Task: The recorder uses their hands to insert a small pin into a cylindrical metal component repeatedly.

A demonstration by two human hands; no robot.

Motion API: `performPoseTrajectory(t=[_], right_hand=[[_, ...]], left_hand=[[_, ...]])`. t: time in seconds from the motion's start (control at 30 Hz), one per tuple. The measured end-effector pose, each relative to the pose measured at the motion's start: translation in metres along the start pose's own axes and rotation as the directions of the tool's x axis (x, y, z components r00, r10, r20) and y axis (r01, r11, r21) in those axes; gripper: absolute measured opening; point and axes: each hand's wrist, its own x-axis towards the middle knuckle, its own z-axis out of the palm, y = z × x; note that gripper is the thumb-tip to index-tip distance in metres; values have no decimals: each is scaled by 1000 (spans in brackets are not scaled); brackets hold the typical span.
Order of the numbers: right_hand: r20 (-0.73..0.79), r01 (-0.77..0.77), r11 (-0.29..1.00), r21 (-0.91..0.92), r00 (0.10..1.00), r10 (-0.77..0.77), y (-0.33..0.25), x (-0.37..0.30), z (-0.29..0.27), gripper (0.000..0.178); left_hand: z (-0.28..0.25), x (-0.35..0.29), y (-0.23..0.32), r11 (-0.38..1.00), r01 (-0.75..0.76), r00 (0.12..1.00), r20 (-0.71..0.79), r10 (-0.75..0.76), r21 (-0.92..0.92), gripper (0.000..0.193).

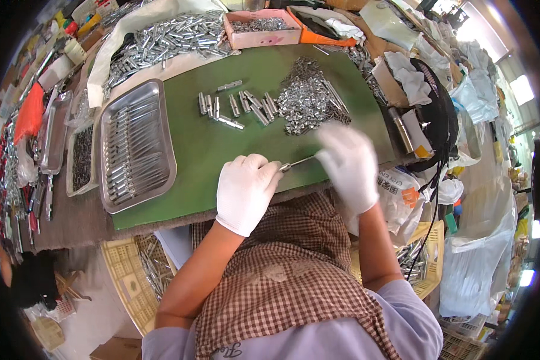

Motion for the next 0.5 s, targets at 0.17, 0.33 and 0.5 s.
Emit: performPoseTrajectory(t=[0.17, 0.33, 0.5], right_hand=[[-236, -340, 609, -717, 940, 248, 138, -45, -36, 51], [-39, -575, 796, -188, 814, 579, 125, -45, -34, 61], [339, -197, 974, -114, 914, 224, -30, -39, -25, 68]], left_hand=[[2, 1, 2, 1000, 1, 1000, -26, -2, -14, 12], [1, -1, -1, 1000, 29, 1000, 8, -29, -2, 12], [-3, -2, 1, 1000, 8, 1000, -20, -8, -1, 13]])
